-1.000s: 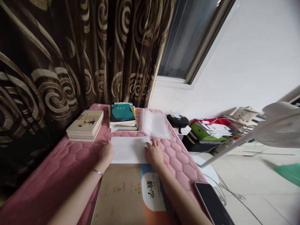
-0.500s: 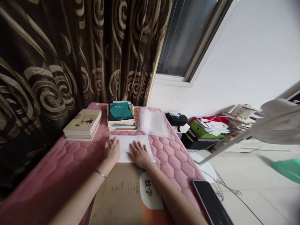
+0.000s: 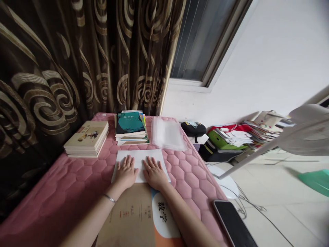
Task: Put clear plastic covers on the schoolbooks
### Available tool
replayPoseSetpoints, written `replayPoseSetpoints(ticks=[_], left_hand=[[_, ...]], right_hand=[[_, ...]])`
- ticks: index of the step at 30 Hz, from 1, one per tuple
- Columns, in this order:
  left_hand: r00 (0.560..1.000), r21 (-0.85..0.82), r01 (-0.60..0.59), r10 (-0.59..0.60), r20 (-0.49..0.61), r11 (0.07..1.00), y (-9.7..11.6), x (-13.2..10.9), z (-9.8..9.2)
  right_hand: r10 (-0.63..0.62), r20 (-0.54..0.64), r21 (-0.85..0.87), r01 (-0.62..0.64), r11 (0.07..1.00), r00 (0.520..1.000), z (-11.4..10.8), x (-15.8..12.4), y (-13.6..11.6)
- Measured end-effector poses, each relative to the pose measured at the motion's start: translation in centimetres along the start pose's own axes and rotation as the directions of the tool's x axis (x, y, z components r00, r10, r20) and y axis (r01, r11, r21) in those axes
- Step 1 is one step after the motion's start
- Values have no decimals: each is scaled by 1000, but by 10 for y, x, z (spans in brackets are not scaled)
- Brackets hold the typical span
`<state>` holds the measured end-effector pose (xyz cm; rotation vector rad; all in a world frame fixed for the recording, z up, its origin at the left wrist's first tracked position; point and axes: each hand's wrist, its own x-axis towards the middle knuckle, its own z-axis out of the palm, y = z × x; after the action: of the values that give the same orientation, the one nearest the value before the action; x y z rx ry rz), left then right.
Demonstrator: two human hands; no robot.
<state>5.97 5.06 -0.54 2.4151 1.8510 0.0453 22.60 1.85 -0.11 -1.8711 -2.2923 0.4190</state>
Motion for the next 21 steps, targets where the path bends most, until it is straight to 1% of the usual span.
replayPoseSetpoints(ticks=[2, 4, 6, 7, 11, 14, 17, 18, 21], left_hand=[[1000, 0, -20, 20, -18, 1000, 11, 10, 0], [994, -23, -106, 106, -26, 994, 21, 22, 1], [982, -49, -186, 183, -56, 981, 23, 32, 2], [979, -55, -192, 188, -81, 980, 21, 35, 3], [979, -40, -125, 116, -167, 991, -1, 37, 7], [980, -38, -100, 92, -176, 994, -11, 35, 8], [979, -48, -109, 99, -180, 993, -13, 33, 7], [978, -52, -118, 107, -181, 992, -13, 33, 7], [978, -58, -133, 122, -171, 989, -13, 34, 8]], right_hand=[[2, -8, -3, -2, 1000, 1000, 1, 1, -1], [5, -15, -3, -5, 1000, 1000, 2, 2, -1], [5, -13, 0, -5, 1000, 1000, 2, 2, -1], [1, -10, 1, -1, 1000, 1000, 2, 1, 0], [-4, 7, -3, 4, 1000, 1000, -1, 0, 2], [9, 69, -10, -9, 1000, 998, -10, 6, -3], [27, 102, 3, -28, 1000, 994, -20, 24, -18], [10, 92, 18, -12, 1000, 996, -21, 32, -24], [-128, 56, 66, 124, 990, 990, -18, 53, -34]])
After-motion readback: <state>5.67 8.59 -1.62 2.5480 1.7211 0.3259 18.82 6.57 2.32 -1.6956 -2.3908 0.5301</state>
